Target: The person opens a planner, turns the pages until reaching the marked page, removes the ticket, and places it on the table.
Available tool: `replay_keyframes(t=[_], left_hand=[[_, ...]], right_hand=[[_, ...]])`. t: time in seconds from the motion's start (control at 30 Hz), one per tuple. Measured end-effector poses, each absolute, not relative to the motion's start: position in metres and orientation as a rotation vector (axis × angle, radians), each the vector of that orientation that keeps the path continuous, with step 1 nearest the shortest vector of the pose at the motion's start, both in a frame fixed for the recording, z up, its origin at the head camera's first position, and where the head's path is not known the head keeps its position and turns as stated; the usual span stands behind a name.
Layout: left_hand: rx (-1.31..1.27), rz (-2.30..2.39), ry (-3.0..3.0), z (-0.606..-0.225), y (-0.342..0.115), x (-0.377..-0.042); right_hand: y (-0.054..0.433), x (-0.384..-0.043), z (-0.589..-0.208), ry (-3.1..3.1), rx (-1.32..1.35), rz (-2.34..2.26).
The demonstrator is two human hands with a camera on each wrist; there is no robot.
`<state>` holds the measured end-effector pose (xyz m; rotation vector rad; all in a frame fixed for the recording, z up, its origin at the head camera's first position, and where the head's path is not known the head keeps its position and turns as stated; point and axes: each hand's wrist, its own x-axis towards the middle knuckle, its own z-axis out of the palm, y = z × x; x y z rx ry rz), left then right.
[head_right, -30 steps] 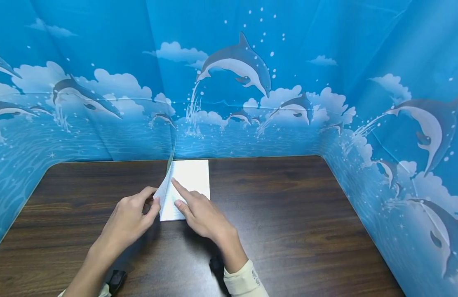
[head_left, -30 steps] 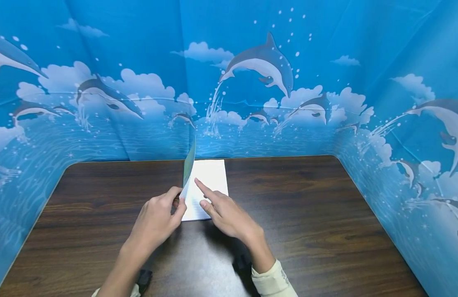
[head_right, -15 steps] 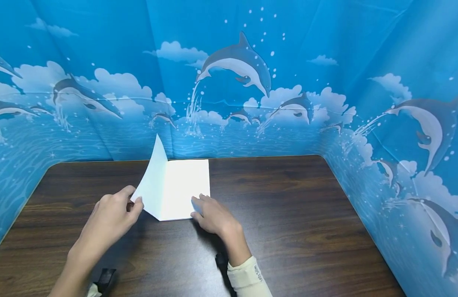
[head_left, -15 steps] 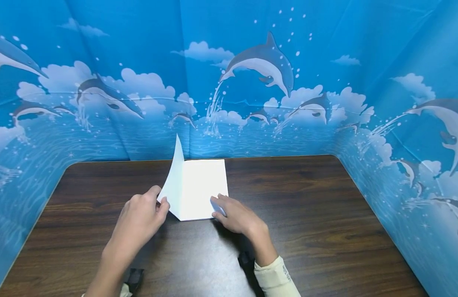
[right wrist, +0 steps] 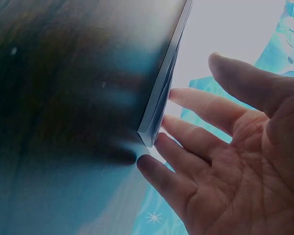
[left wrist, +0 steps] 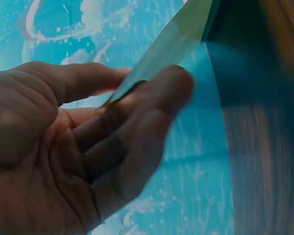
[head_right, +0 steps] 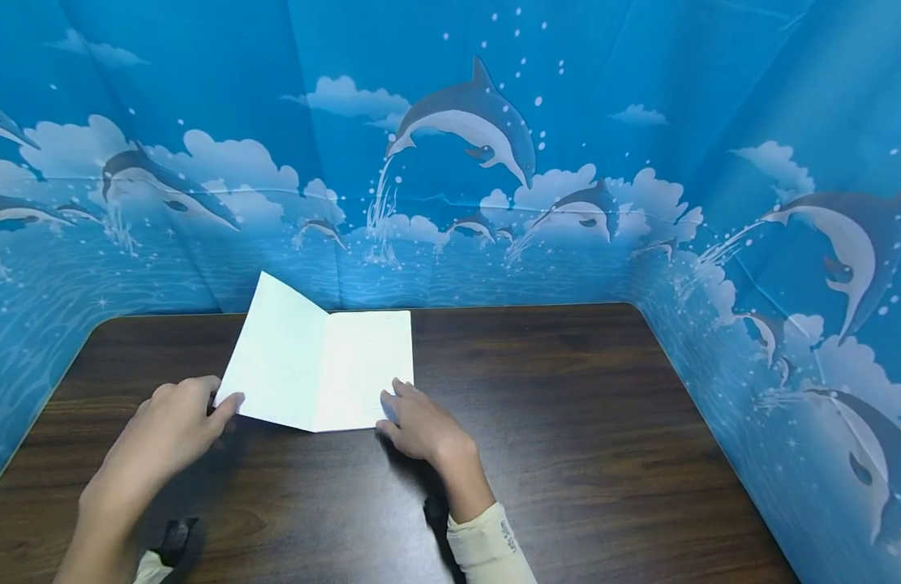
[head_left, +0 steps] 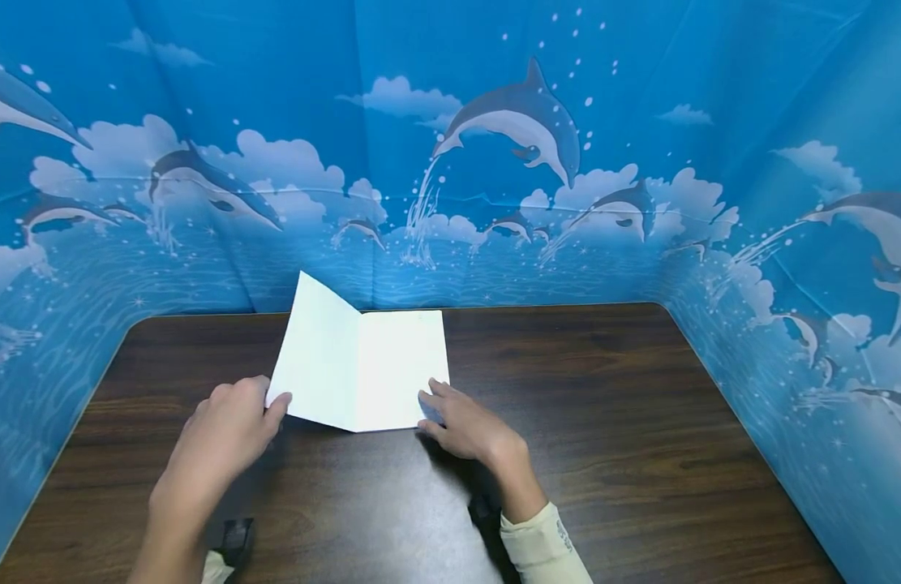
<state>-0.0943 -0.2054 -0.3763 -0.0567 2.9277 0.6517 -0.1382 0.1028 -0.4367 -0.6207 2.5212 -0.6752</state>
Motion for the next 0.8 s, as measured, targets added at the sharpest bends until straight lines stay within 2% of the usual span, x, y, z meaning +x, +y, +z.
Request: replay_keyframes(t=[0.8], left_hand=[[-0.111, 0.583, 2.609, -0.405, -0.254, -0.111]], right_hand=[[0.104, -0.139, -0.438, 2.494, -0.599, -0.698]])
